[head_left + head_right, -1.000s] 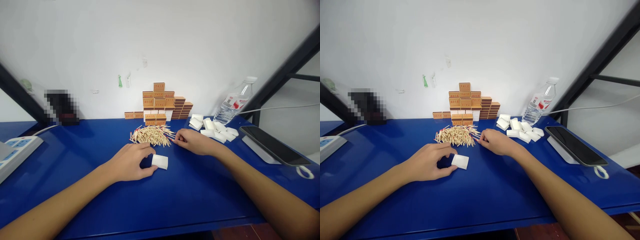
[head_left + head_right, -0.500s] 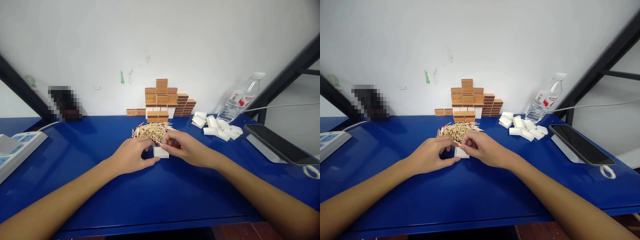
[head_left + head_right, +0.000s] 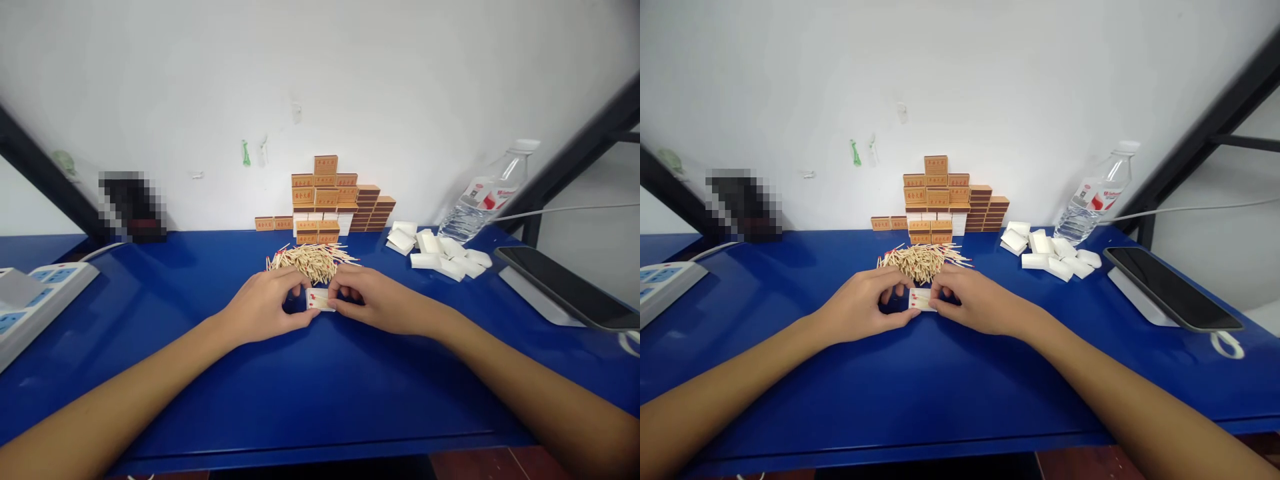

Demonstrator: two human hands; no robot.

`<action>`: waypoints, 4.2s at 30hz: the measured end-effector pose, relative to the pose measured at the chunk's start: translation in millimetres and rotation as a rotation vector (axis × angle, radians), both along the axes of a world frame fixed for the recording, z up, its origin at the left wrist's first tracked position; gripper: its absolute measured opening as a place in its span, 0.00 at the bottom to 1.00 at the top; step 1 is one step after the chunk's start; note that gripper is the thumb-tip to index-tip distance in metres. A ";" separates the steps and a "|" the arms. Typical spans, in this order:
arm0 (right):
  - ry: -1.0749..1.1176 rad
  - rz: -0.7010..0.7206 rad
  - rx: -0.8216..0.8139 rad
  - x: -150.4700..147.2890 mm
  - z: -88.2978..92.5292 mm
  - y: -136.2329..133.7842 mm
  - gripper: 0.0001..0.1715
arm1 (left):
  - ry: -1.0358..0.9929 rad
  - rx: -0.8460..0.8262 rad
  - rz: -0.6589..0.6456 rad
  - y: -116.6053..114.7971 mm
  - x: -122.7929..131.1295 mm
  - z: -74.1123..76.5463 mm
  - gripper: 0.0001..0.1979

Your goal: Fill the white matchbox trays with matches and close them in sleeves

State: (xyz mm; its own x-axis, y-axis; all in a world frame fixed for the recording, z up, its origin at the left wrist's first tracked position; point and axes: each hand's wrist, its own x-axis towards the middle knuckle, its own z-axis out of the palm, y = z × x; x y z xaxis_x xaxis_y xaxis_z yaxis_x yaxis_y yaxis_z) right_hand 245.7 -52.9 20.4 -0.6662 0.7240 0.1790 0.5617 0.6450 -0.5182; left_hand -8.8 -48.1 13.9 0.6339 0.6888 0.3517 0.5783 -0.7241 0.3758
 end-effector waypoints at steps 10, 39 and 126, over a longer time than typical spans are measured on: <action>-0.022 -0.005 0.025 -2.3 6.6 -6.3 0.04 | 0.017 0.039 -0.038 -2.2 -0.5 -0.7 0.12; -0.121 -0.637 0.045 0.0 -11.5 29.5 0.24 | 0.164 -0.029 -0.059 -2.5 0.6 0.7 0.19; 0.302 -0.089 0.051 -18.0 -2.2 -4.4 0.02 | 0.170 0.034 -0.064 -3.4 1.4 -2.4 0.16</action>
State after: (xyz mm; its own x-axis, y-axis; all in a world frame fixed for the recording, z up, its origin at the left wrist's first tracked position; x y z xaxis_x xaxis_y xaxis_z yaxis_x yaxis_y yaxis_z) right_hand 227.7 -57.3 18.2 -0.5121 0.7619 0.3966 0.4423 0.6297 -0.6386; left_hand -7.5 -51.4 11.5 0.7281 0.6350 0.2580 0.5840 -0.7718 0.2516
